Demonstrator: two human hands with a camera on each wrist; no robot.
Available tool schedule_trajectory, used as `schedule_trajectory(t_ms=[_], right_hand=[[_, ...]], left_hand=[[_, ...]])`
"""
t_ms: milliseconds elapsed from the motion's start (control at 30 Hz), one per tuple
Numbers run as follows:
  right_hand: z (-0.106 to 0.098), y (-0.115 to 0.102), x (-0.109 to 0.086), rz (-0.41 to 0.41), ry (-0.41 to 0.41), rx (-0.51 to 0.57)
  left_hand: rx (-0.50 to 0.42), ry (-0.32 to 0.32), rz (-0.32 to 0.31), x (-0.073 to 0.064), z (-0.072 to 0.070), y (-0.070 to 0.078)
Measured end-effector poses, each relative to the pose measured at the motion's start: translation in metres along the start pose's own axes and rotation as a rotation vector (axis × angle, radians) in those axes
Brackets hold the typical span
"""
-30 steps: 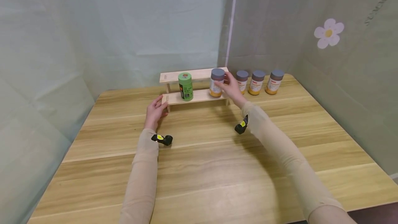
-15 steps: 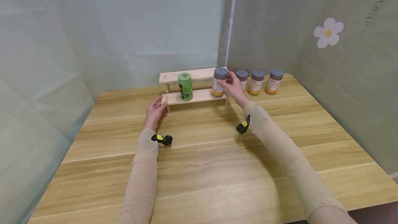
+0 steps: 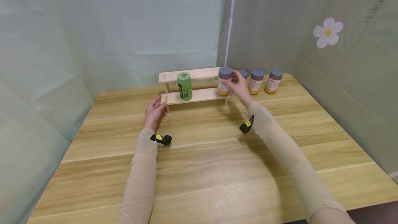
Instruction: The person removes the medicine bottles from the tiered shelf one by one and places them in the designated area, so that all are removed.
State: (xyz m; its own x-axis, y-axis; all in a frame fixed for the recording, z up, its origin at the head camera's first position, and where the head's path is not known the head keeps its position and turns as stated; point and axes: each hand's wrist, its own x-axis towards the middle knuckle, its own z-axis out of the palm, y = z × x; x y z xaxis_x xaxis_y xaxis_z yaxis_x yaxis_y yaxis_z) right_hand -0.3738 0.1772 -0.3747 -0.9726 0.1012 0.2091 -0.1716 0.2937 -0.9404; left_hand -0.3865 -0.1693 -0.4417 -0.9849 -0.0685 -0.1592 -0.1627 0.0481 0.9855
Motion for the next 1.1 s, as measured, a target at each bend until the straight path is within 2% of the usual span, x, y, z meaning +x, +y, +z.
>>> schedule_trajectory(t_ms=[567,733,1100], right_hand=[[-0.019,0.007,-0.002,-0.039,0.065,0.017],[-0.025,0.014,-0.003,-0.022,0.065,0.007],[-0.045,0.022,-0.003,0.012,0.112,0.001]], left_hand=[[-0.002,-0.005,-0.011,0.0,-0.001,0.002],[0.006,-0.006,-0.014,0.001,-0.002,0.0],[-0.03,-0.013,0.039,-0.006,-0.003,0.001]])
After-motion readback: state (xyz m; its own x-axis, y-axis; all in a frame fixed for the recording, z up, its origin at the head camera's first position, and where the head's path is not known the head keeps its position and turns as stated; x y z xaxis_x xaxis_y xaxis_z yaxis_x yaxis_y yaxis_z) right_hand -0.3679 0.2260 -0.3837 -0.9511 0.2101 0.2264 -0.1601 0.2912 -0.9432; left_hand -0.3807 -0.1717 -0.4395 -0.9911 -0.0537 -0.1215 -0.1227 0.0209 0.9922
